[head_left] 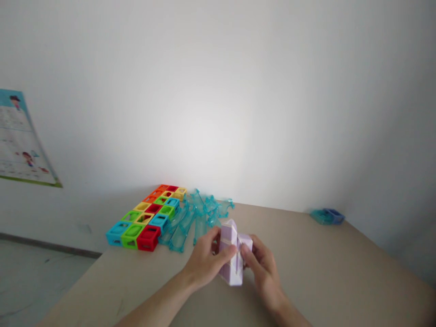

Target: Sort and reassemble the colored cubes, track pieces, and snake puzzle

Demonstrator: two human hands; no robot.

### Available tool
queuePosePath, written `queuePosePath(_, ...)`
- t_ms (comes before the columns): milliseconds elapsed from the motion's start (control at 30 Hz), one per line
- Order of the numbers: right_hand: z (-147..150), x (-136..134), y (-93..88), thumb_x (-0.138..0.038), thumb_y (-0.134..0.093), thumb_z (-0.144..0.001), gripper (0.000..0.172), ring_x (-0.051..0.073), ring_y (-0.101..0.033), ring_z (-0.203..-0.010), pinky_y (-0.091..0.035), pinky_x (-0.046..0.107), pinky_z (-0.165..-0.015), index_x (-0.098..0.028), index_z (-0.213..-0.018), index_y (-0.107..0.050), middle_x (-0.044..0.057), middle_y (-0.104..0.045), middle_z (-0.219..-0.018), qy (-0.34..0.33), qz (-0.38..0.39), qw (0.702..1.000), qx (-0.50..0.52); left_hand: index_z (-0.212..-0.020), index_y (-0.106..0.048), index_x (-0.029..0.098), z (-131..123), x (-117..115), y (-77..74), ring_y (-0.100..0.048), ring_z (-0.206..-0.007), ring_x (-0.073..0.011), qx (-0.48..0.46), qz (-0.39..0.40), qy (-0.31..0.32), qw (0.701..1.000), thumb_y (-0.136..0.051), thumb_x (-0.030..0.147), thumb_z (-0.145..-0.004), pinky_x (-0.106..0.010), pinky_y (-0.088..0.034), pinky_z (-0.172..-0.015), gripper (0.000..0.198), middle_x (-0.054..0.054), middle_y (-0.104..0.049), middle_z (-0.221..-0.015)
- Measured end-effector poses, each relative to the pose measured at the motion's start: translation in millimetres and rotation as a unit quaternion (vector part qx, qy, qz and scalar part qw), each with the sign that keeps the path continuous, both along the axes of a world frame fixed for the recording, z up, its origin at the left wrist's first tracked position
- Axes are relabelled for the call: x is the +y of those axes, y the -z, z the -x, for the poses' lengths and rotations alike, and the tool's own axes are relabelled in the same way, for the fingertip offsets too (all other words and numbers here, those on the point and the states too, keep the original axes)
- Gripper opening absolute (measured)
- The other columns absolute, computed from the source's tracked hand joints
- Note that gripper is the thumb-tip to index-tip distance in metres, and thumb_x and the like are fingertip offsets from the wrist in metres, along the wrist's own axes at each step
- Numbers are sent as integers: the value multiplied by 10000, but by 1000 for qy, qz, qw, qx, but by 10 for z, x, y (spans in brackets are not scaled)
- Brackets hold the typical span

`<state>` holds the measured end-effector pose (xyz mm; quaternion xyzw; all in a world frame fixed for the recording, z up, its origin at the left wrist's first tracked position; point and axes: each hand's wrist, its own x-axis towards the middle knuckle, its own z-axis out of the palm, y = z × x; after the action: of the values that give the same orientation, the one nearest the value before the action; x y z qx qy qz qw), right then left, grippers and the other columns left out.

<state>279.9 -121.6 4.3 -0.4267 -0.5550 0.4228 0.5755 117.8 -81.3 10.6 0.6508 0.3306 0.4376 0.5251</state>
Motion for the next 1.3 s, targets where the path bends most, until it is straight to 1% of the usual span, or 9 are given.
queuePosePath(100,-20,68,56,-562,-591,-831,396,139,-532,-551,-426,240,-493,-173,-881,-642,-2,-583,-658,7,40,997,70,-1260,-514,206,6,-43,-37,-627,-915,-221,-41,-11,100,994,-728,416,-730,-265,-502,-691,608,-69,-650,-1038)
queuePosePath(167,-35,108,85,-594,-566,-833,443,153,-559,-545,-446,254,-490,-167,-910,-654,12,-611,-659,5,66,994,87,-1332,-463,234,-11,-66,-43,-629,-964,-228,-64,-8,127,990,-743,357,-723,-297,-518,-770,682,-71,-648,-1110)
queuePosePath(267,-48,142,103,-625,-544,-831,492,190,-609,-603,-457,263,-490,-159,-918,-675,51,-657,-698,13,86,994,74,-1378,-423,253,-40,-68,-4,-640,-933,-218,-41,5,93,995,-740,273,-723,-293,-537,-740,728,-72,-649,-1136)
queuePosePath(400,-59,144,85,-558,-542,-865,420,206,-621,-709,-471,281,-569,-171,-958,-678,72,-684,-821,-14,52,996,78,-1401,-381,261,-52,-35,54,-643,-855,-212,-22,34,66,997,-742,263,-715,-235,-533,-549,776,-82,-641,-1094)
queuePosePath(533,-87,133,47,-435,-607,-867,309,189,-593,-774,-469,300,-703,-171,-1025,-642,63,-667,-888,-28,7,997,65,-1267,-498,189,-64,-15,49,-643,-717,-184,-82,107,115,984,-703,400,-764,-235,-534,-453,582,-87,-627,-978)
queuePosePath(667,-96,123,17,-434,-692,-798,304,156,-543,-677,-440,266,-628,-158,-908,-627,31,-626,-773,13,-3,999,32,-1125,-573,129,-59,23,45,-579,-521,-125,-108,147,120,976,-672,495,-776,-219,-500,-383,515,-45,-610,-761)
queuePosePath(1000,-68,49,-20,-376,-749,-760,267,147,-543,-673,-435,253,-621,-183,-799,-568,2,-599,-718,100,-58,993,4,-1050,-614,127,-10,82,40,-473,-394,-101,-70,87,60,992,-699,526,-741,-225,-461,-386,512,24,-524,-514)
queuePosePath(1200,-61,67,11,-440,-689,-810,308,156,-558,-714,-448,261,-645,-169,-920,-594,24,-624,-789,33,-13,999,20,-1017,-642,139,-58,44,36,-486,-416,-114,-64,94,31,993,-571,606,-804,-235,-466,-399,519,2,-535,-549)
queuePosePath(1300,-52,91,66,-469,-663,-825,352,149,-550,-695,-445,260,-642,-156,-977,-614,25,-620,-776,-4,8,999,53,-885,-638,136,-68,58,71,-473,-421,-109,-91,117,43,988,-551,601,-819,-235,-469,-391,477,0,-529,-542)
